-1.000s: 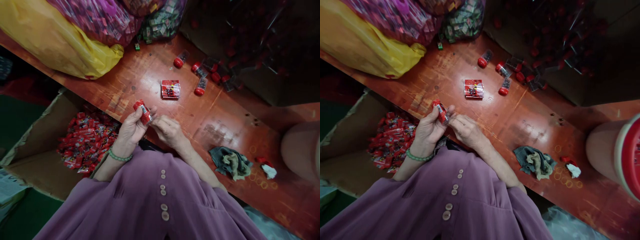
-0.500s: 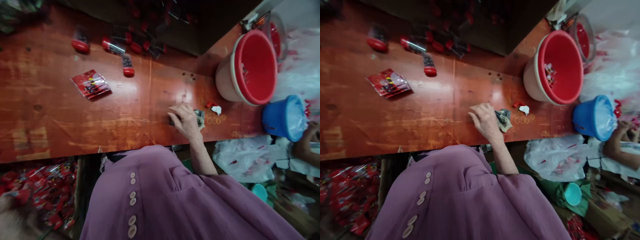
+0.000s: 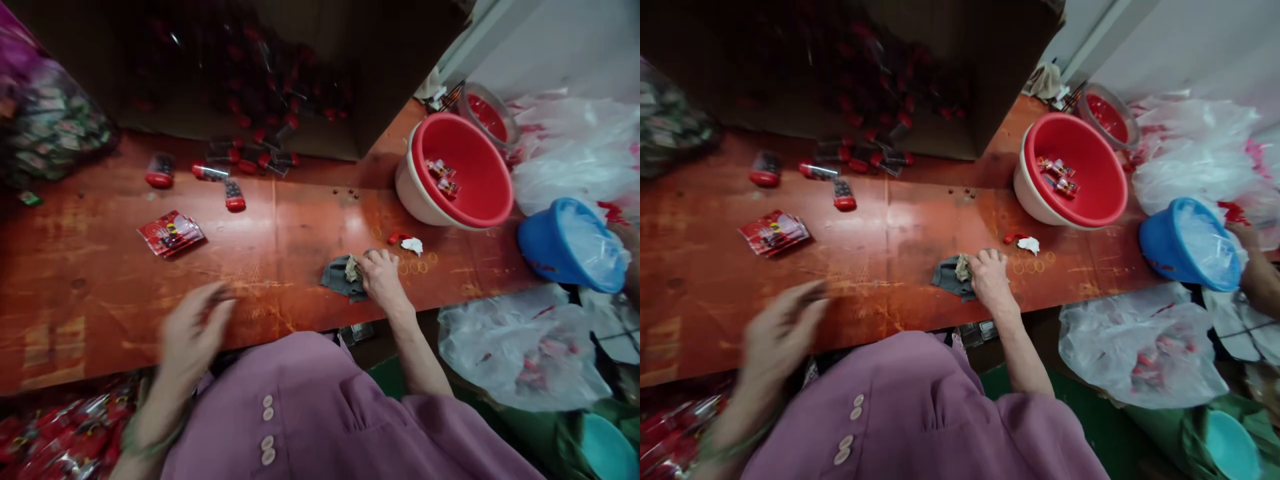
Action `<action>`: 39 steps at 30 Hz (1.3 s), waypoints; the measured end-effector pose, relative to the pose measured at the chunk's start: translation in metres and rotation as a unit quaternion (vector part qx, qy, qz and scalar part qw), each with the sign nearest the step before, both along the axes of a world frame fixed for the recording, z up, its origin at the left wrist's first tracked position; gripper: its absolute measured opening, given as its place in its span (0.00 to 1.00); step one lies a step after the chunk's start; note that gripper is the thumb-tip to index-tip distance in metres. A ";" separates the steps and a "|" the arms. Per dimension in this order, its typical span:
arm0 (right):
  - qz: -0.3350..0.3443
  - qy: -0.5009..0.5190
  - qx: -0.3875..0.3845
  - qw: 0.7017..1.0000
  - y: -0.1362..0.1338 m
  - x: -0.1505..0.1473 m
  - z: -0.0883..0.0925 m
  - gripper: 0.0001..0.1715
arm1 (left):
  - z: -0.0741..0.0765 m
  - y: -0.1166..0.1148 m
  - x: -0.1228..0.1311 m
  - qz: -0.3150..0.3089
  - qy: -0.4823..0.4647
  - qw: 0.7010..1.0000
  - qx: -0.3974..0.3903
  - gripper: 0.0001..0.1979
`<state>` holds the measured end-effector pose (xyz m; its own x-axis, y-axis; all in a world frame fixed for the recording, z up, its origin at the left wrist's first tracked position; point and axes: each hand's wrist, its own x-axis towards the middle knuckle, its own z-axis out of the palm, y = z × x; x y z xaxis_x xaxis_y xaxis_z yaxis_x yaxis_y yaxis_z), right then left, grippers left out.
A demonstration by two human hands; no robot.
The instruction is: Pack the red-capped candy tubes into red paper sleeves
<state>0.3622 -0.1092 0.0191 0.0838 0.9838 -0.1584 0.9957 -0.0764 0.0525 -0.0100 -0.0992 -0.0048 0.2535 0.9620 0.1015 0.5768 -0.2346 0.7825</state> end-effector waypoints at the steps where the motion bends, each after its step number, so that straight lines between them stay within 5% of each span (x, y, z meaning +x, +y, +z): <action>1: 0.012 0.014 0.017 1.000 0.001 0.003 -0.001 0.15 | 0.000 0.017 0.044 -0.067 0.013 0.997 0.030 0.17; 4: 0.044 0.040 0.073 0.996 0.002 0.011 -0.003 0.13 | 0.002 0.048 0.154 -0.227 0.097 0.960 0.134 0.23; 6: 0.061 0.050 0.093 0.993 0.003 0.018 -0.001 0.13 | 0.001 0.051 0.194 -0.258 0.181 0.935 0.165 0.26; 11: 0.077 0.182 0.082 0.977 0.016 0.038 0.015 0.14 | -0.018 0.048 0.213 -0.304 0.241 0.901 0.196 0.08; 14: 0.079 0.261 0.115 0.955 0.044 0.037 0.029 0.15 | -0.027 0.055 0.215 -0.334 0.203 0.907 0.158 0.11; 17: 0.132 0.295 0.111 0.940 0.084 0.013 0.045 0.14 | -0.025 0.065 0.217 -0.299 0.187 0.928 0.117 0.25; 20: 0.216 0.263 0.072 0.938 0.121 -0.029 0.059 0.16 | -0.009 0.076 0.197 -0.236 0.137 0.960 0.071 0.33; 26: 0.316 0.193 0.007 0.929 0.175 -0.111 0.049 0.09 | 0.015 0.097 0.073 -0.060 0.140 0.974 0.170 0.15; 28: 0.302 0.199 0.012 0.932 0.189 -0.130 0.033 0.09 | 0.012 0.103 0.033 0.025 0.183 0.968 0.169 0.17; 31: 0.272 0.178 0.059 0.944 0.206 -0.148 0.008 0.19 | -0.001 0.110 -0.003 0.053 0.227 0.964 0.127 0.23; 39: 0.327 0.152 0.068 0.930 0.236 -0.163 -0.025 0.22 | -0.035 0.115 -0.024 0.032 0.191 0.973 0.122 0.19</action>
